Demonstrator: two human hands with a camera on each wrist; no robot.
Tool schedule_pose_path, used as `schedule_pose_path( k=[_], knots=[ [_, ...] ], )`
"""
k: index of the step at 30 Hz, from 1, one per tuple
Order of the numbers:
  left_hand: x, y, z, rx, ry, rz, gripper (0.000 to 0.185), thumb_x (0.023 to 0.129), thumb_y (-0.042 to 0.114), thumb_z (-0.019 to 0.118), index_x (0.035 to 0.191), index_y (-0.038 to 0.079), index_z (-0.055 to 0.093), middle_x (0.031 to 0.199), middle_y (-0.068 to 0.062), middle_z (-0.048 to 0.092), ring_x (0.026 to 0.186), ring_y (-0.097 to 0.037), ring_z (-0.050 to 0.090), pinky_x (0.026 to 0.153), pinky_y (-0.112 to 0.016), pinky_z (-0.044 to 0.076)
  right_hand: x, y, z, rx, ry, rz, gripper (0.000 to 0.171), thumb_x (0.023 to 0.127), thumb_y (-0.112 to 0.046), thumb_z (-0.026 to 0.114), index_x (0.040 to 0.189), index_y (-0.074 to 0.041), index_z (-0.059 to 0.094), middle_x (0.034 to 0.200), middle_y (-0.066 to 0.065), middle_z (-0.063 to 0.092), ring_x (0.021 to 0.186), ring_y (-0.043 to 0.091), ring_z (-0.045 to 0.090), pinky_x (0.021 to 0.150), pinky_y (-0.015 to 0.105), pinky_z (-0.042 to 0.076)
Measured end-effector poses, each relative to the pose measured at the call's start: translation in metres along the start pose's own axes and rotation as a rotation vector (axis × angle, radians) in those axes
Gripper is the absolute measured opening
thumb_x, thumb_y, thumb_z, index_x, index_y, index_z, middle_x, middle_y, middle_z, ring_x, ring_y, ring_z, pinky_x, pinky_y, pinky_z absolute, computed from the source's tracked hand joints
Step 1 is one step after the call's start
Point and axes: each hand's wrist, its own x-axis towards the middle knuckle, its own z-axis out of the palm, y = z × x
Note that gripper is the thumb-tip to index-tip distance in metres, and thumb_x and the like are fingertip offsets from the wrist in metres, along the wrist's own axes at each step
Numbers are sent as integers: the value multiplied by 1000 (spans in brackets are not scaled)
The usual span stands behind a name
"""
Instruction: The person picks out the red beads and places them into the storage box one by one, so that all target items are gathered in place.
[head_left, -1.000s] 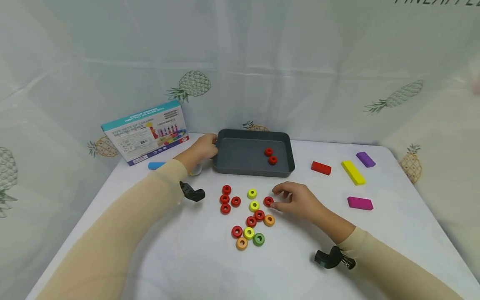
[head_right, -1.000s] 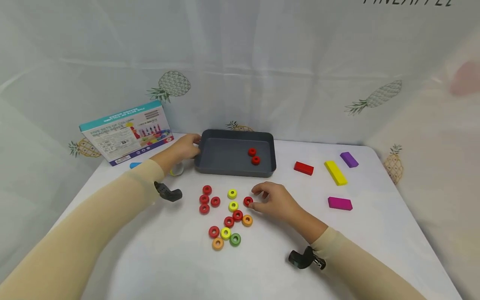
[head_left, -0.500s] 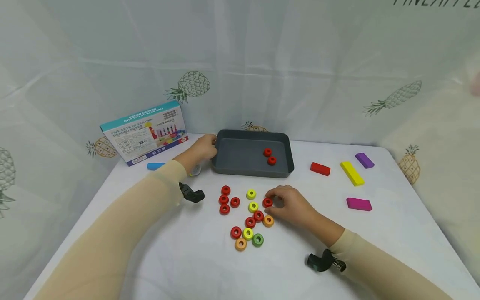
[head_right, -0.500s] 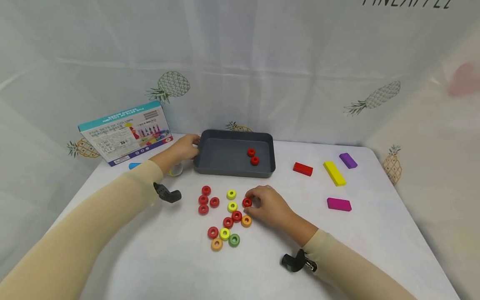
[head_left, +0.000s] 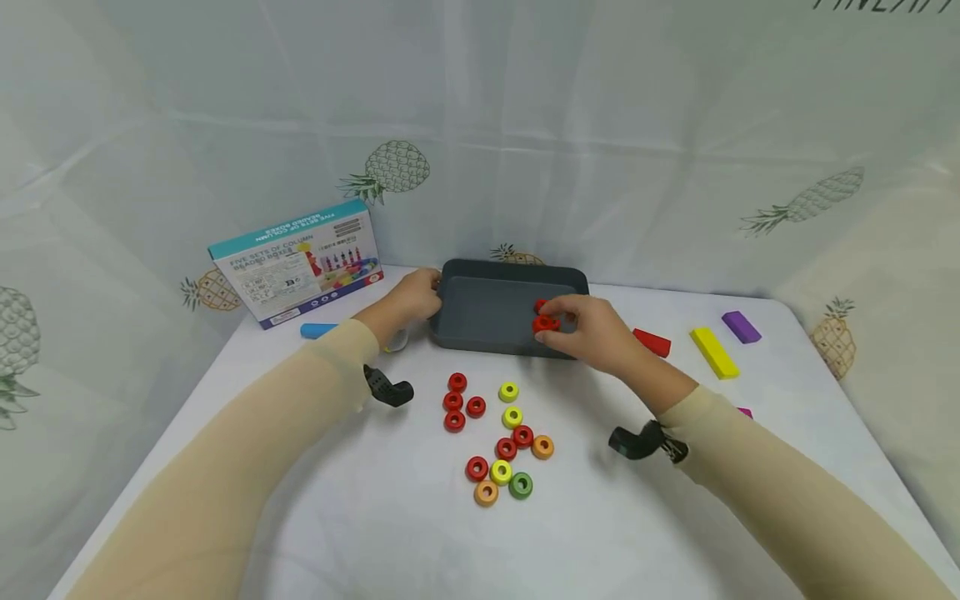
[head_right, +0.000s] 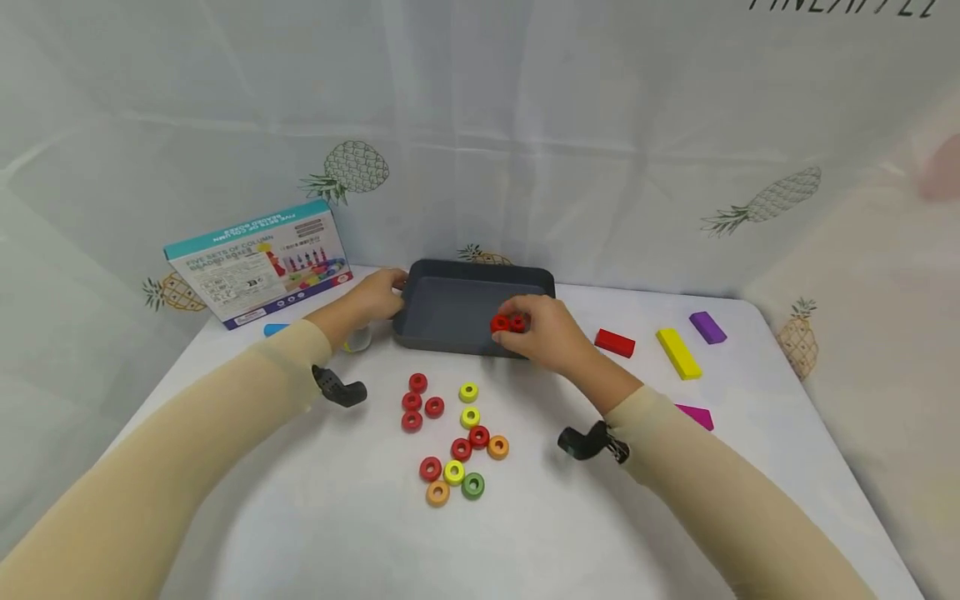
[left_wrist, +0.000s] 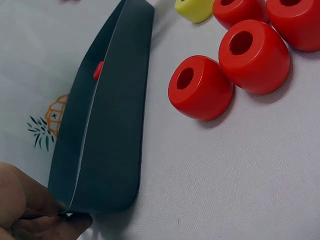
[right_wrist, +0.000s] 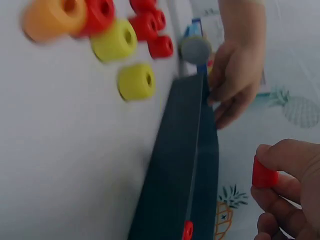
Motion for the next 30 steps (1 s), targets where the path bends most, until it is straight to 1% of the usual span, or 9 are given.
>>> schedule_pose_path(
  k=[3, 7, 10, 13, 16, 19, 24, 27, 30],
  knots=[
    [0, 0, 1, 9, -4, -6, 68, 90, -5, 50, 156, 2, 34, 156, -16, 43, 144, -33, 40, 117, -49, 36, 26, 8, 6, -3, -5, 15, 35, 89, -27, 78, 120, -12, 71, 114, 6, 71, 99, 31, 59, 77, 40, 52],
    [1, 1, 3, 23, 0, 1, 67, 91, -4, 50, 156, 2, 35, 154, -17, 45, 143, -33, 41, 117, -49, 36, 51, 24, 24, -94, -50, 43, 34, 91, -28, 74, 121, -12, 71, 109, 7, 71, 95, 25, 58, 78, 39, 51],
    [1, 3, 5, 30, -2, 17, 66, 90, -4, 49, 155, 2, 37, 153, -17, 46, 142, -33, 43, 116, -48, 37, 59, 31, 36, -212, -79, 71, 34, 91, -30, 74, 120, -13, 72, 106, 6, 72, 101, 26, 56, 84, 41, 49],
    [1, 5, 8, 32, -1, 30, 66, 90, -4, 49, 154, 2, 37, 153, -17, 47, 142, -32, 43, 116, -48, 38, 60, 33, 42, -303, -89, 93, 32, 90, -33, 76, 116, -13, 74, 103, 6, 73, 102, 30, 53, 83, 45, 48],
    [1, 7, 10, 42, 1, 28, 65, 90, -4, 49, 154, 2, 37, 153, -17, 47, 142, -32, 43, 116, -47, 38, 59, 32, 42, -332, -91, 95, 33, 89, -35, 77, 114, -14, 74, 103, 6, 73, 99, 30, 51, 79, 45, 47],
    [2, 6, 9, 57, 1, 16, 65, 90, -4, 49, 154, 2, 37, 153, -17, 47, 142, -32, 43, 116, -47, 38, 57, 30, 36, -287, -71, 64, 39, 89, -35, 77, 120, -12, 73, 108, 7, 73, 99, 29, 50, 80, 44, 46],
    [4, 2, 4, 83, 11, 10, 65, 91, -2, 50, 154, 1, 37, 153, -17, 46, 142, -33, 43, 116, -48, 37, 45, 16, 14, -78, -15, 19, 44, 90, -30, 76, 128, -9, 68, 123, 9, 69, 110, 31, 56, 90, 46, 51],
    [4, 0, 2, 87, 20, 5, 65, 91, -1, 50, 154, 1, 37, 153, -17, 46, 141, -33, 44, 116, -49, 37, 27, 5, 4, -21, -18, -9, 44, 90, -32, 77, 127, -10, 68, 124, 8, 68, 112, 31, 60, 91, 47, 53],
    [3, -1, 2, 80, 16, 5, 65, 92, 0, 50, 155, 2, 35, 154, -16, 45, 141, -32, 43, 117, -49, 37, 1, -5, 3, -27, -43, -46, 42, 88, -32, 79, 123, -10, 71, 120, 7, 70, 109, 30, 61, 91, 48, 54]
  ],
)
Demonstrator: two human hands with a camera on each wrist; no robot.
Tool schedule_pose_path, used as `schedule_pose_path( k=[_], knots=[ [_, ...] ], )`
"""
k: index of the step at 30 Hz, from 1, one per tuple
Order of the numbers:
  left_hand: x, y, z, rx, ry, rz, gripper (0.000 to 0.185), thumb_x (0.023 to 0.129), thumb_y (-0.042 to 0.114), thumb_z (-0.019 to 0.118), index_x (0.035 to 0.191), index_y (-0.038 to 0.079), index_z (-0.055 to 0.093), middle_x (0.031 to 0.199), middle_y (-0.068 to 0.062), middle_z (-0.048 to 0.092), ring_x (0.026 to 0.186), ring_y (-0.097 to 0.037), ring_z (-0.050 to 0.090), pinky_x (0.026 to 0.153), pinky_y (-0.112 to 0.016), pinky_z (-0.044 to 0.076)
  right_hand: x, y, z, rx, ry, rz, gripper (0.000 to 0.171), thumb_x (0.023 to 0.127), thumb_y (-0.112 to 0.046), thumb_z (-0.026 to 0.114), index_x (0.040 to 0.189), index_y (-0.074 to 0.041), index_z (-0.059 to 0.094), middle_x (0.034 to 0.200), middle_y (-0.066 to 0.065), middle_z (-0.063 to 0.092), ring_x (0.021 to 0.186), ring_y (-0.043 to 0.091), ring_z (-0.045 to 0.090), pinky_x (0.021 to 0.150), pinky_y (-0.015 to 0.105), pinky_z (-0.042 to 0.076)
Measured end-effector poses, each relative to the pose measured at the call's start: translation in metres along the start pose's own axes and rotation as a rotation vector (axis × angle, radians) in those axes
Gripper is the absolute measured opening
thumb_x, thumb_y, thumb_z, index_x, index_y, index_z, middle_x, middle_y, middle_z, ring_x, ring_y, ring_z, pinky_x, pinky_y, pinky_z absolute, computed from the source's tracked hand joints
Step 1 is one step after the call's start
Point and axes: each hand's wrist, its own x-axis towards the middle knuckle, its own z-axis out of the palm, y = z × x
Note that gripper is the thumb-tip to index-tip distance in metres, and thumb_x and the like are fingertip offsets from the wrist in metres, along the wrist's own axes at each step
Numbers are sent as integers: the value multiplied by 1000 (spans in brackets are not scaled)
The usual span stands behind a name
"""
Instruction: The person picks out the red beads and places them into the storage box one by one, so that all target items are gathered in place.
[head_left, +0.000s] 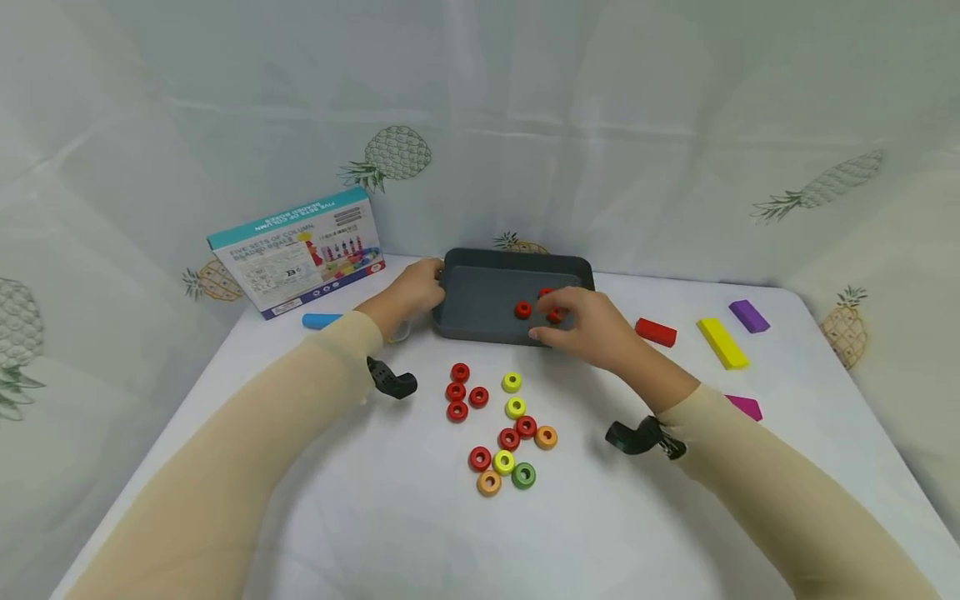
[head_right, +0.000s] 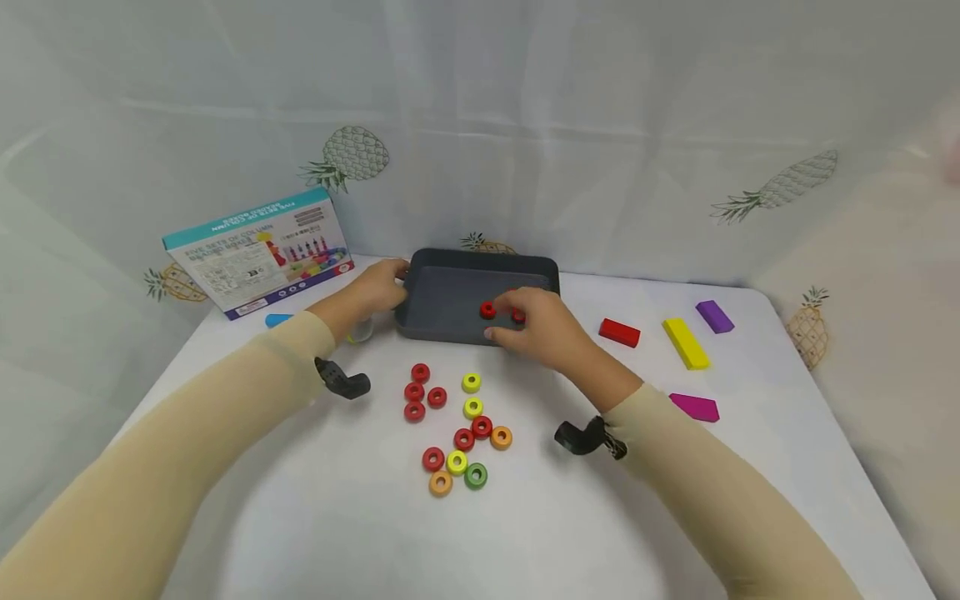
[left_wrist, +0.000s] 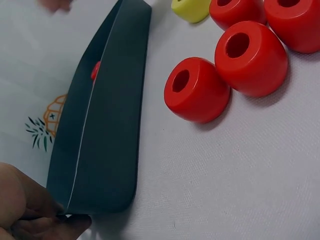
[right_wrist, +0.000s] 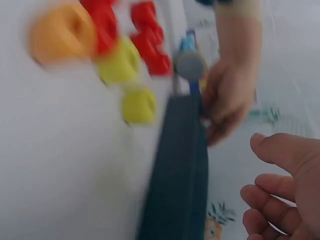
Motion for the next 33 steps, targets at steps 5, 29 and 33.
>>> schedule_pose_path(
  k=[5, 29, 33],
  knots=[
    [-2, -1, -1, -17, -4, 8, 66, 91, 0, 49, 156, 2, 34, 155, -17, 44, 143, -32, 42, 117, -49, 37, -44, -11, 18, 36, -55, -9, 40, 84, -33, 82, 117, -12, 74, 112, 4, 73, 104, 27, 63, 87, 48, 55],
    [-3, 1, 0, -10, 18, 15, 67, 89, -3, 49, 155, 0, 36, 154, -19, 45, 143, -35, 42, 118, -51, 34, -104, -9, 85, 114, -4, 45, 30, 80, -27, 86, 108, -26, 74, 96, -19, 66, 90, 8, 53, 74, 25, 50],
    [-2, 0, 1, -2, 13, 26, 68, 88, -3, 49, 155, 0, 35, 154, -20, 44, 144, -36, 41, 119, -51, 33, -103, -12, 87, 82, -1, 35, 27, 80, -27, 86, 105, -27, 74, 94, -19, 65, 90, 7, 52, 75, 25, 50]
  ],
)
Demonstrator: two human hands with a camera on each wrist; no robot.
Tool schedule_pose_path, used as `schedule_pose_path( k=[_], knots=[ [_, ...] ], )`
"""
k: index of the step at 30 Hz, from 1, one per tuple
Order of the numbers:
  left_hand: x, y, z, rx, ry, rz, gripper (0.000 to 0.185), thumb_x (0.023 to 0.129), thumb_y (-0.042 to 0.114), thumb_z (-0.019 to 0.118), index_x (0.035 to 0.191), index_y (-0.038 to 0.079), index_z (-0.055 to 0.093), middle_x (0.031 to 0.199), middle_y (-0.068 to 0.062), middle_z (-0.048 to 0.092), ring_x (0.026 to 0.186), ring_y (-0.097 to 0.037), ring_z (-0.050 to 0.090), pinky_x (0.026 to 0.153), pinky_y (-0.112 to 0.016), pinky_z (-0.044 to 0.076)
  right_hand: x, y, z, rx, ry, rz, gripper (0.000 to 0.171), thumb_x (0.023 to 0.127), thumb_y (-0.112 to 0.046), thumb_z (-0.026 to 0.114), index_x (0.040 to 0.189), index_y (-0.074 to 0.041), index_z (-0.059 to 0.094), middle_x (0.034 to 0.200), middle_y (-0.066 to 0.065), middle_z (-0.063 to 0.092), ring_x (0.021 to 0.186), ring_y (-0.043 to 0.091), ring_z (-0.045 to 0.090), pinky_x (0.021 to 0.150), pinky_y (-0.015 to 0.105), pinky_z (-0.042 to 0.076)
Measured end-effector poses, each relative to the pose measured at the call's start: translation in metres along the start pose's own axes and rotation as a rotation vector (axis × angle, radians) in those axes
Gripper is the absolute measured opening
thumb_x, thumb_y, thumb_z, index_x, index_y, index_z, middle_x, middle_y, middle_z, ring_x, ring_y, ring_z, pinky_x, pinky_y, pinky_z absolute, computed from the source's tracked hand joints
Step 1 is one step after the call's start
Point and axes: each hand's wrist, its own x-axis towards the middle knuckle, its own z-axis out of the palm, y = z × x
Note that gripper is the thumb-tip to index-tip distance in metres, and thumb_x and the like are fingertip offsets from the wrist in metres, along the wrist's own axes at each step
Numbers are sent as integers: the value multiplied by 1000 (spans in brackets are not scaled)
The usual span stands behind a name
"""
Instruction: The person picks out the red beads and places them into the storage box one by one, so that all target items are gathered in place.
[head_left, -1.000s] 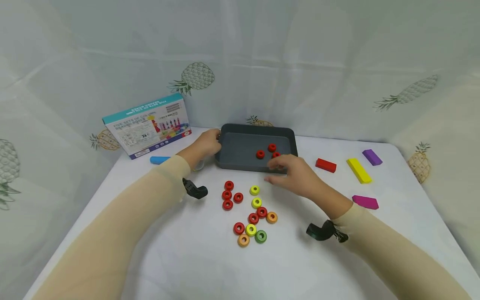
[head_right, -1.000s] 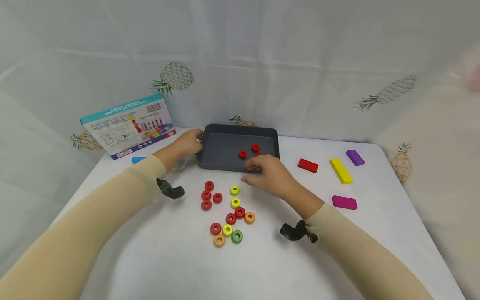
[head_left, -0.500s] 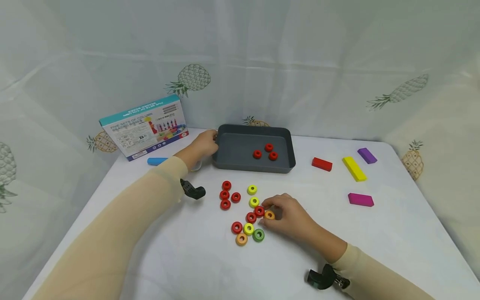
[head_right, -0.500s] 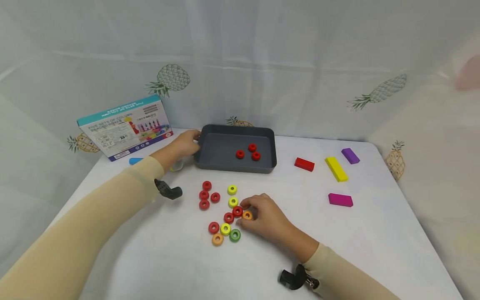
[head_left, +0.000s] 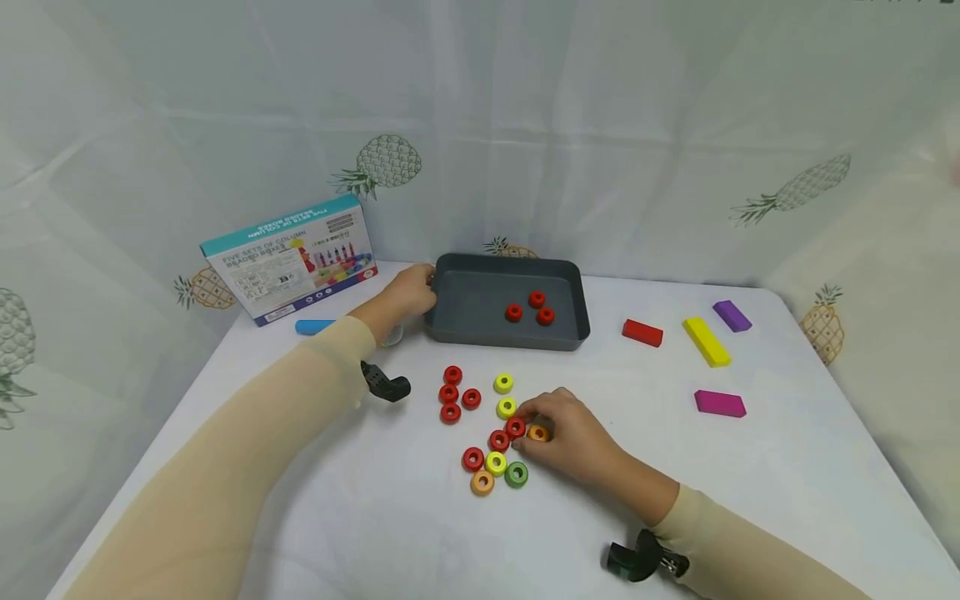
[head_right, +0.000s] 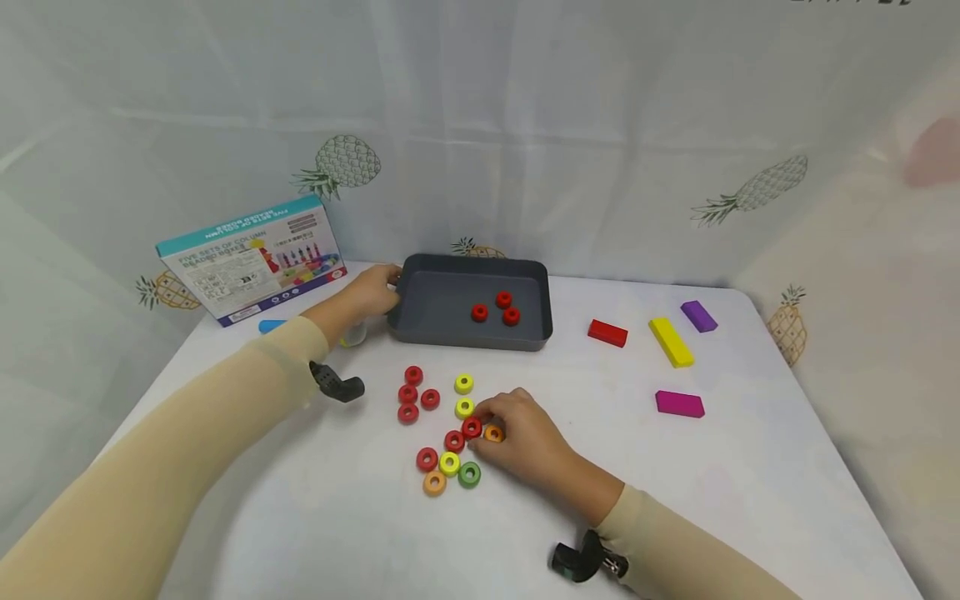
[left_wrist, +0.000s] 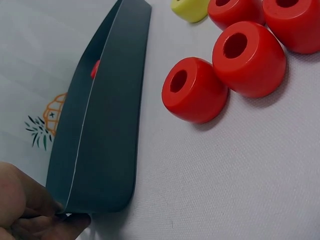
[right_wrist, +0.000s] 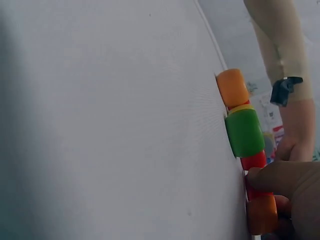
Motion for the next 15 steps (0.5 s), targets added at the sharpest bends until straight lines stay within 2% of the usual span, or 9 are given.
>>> schedule_pose_path(
  k=[9, 12, 15],
  knots=[
    [0, -3, 0, 1, -13, -3, 67, 90, -2, 48, 155, 0, 34, 155, -20, 43, 145, -35, 40, 119, -51, 33, 2, -6, -5, -58, 10, 3, 25, 79, -28, 86, 100, -29, 73, 94, -22, 66, 92, 6, 52, 75, 25, 51],
    [0, -3, 0, 4, -12, -2, 67, 90, -2, 48, 155, 0, 34, 155, -19, 44, 144, -35, 40, 118, -51, 33, 5, -9, -16, -41, 16, 16, 25, 78, -27, 86, 100, -28, 73, 95, -20, 66, 96, 11, 55, 80, 30, 54],
    [0, -3, 1, 6, -7, 6, 66, 90, -2, 48, 155, 0, 34, 155, -20, 44, 144, -36, 40, 118, -51, 34, 18, -13, -34, -23, 37, 36, 26, 79, -25, 84, 102, -25, 73, 98, -15, 66, 101, 20, 57, 83, 38, 55]
  ],
)
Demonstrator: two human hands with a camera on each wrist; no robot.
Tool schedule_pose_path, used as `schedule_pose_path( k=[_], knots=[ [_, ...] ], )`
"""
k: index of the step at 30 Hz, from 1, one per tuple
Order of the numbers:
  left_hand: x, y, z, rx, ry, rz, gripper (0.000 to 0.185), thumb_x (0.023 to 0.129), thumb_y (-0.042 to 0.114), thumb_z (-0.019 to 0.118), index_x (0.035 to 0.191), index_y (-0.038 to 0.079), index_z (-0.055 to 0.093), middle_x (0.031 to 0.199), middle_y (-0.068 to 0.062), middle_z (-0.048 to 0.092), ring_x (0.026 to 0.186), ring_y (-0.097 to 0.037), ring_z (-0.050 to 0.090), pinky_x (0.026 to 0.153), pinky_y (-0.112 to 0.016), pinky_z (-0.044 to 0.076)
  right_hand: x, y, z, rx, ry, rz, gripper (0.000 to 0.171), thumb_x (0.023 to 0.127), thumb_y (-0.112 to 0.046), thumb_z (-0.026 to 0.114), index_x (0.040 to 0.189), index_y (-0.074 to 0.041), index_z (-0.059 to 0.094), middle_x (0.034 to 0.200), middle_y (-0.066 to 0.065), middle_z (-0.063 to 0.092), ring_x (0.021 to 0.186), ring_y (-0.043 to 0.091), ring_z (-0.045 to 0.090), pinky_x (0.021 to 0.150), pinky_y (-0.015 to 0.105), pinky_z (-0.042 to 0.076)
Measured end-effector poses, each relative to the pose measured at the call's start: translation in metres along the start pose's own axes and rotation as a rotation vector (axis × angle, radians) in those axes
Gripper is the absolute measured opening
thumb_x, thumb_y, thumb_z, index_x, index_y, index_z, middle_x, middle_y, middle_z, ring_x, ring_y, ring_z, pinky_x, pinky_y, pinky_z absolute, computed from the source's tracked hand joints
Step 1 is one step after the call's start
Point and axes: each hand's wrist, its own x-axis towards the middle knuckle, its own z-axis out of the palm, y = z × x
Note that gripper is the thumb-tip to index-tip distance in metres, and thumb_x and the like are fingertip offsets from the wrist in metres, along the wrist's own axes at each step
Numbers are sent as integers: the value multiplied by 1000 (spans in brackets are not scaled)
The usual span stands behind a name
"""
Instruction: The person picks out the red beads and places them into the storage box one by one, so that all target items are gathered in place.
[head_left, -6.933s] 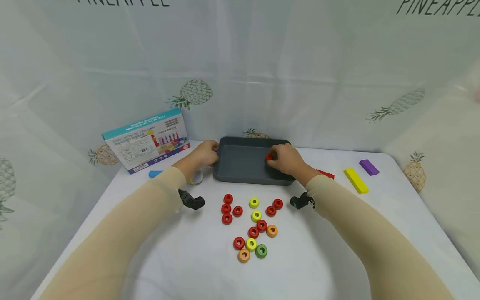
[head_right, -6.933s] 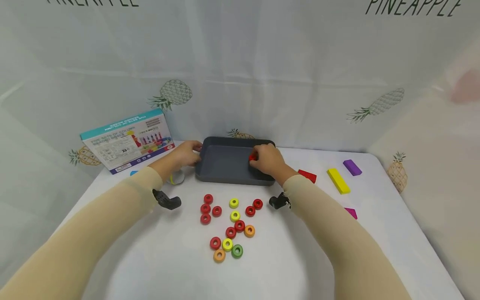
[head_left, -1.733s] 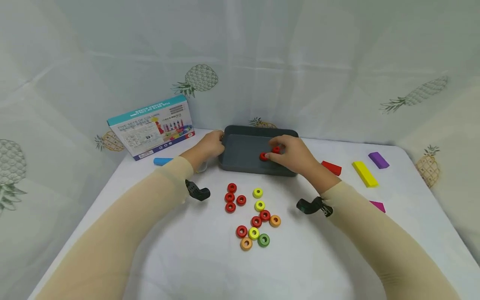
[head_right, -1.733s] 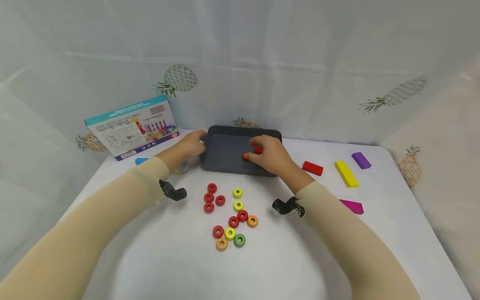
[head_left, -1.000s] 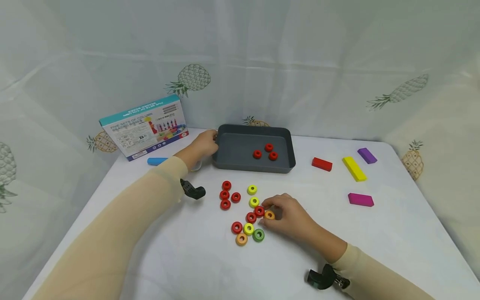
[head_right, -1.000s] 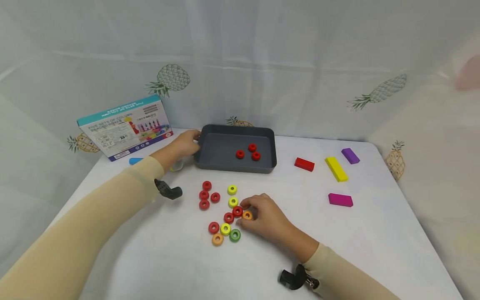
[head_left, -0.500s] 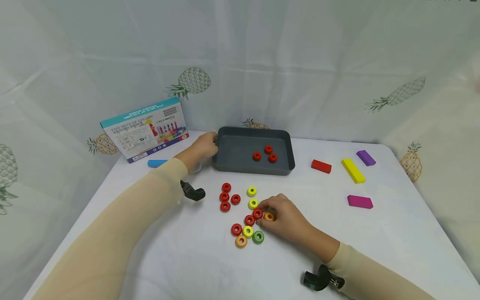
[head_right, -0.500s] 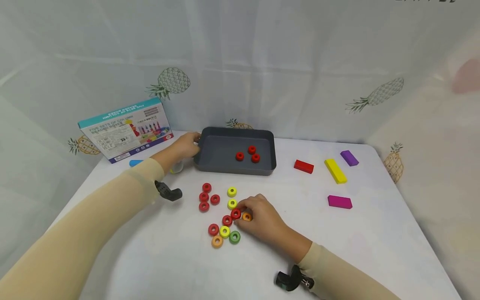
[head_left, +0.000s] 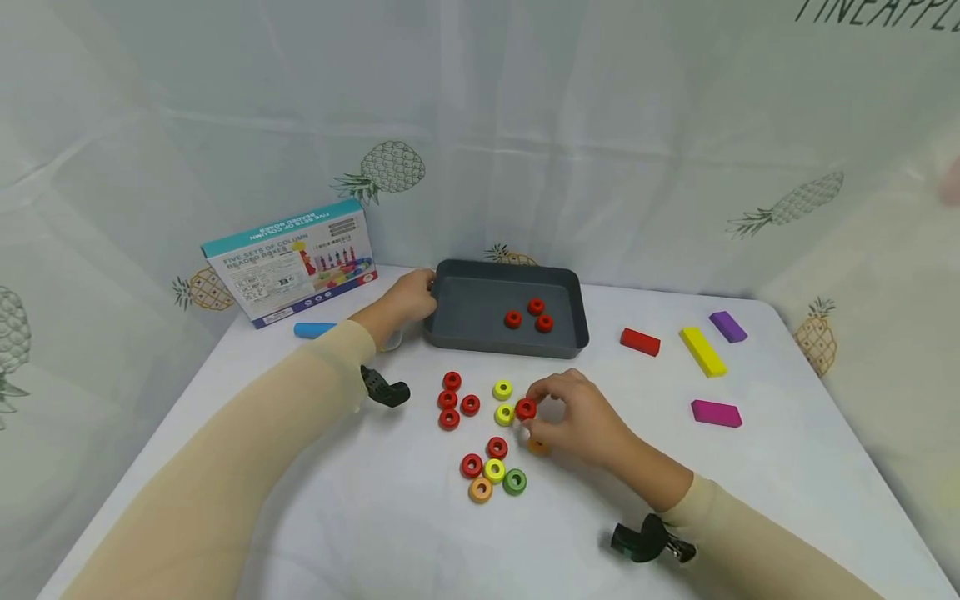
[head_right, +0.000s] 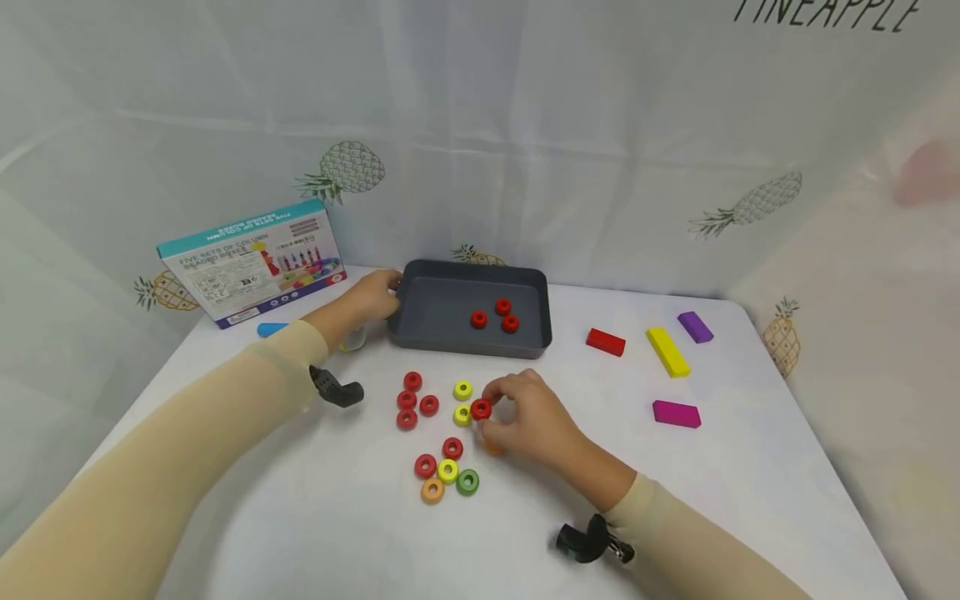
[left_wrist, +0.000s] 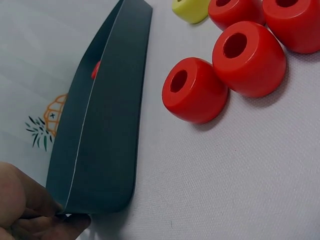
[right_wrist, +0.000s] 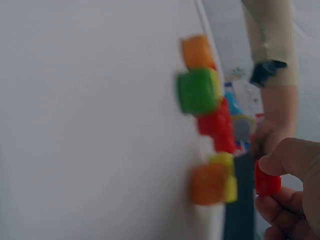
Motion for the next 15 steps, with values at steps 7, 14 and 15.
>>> schedule_pose_path(
  k=[7, 14, 15],
  knots=[
    [-1, -2, 1, 24, 8, 3, 66, 91, 0, 47, 156, -1, 33, 154, -21, 44, 143, -36, 41, 118, -50, 35, 71, 5, -40, -7, 66, 5, 28, 84, -27, 79, 109, -14, 73, 105, -1, 71, 109, 28, 57, 90, 47, 51],
    [-1, -1, 1, 5, 15, 22, 65, 91, -1, 47, 155, 0, 35, 152, -20, 47, 142, -34, 43, 117, -48, 37, 138, 30, -48, 27, 71, 98, 36, 88, -28, 76, 118, -9, 68, 112, 7, 69, 101, 28, 58, 85, 44, 52],
    [-1, -1, 1, 2, 15, 25, 65, 91, -1, 47, 154, 0, 36, 151, -20, 48, 141, -34, 44, 116, -48, 37, 145, 34, -46, 28, 67, 109, 36, 89, -28, 75, 118, -8, 68, 112, 8, 69, 98, 28, 58, 82, 43, 52]
  ],
)
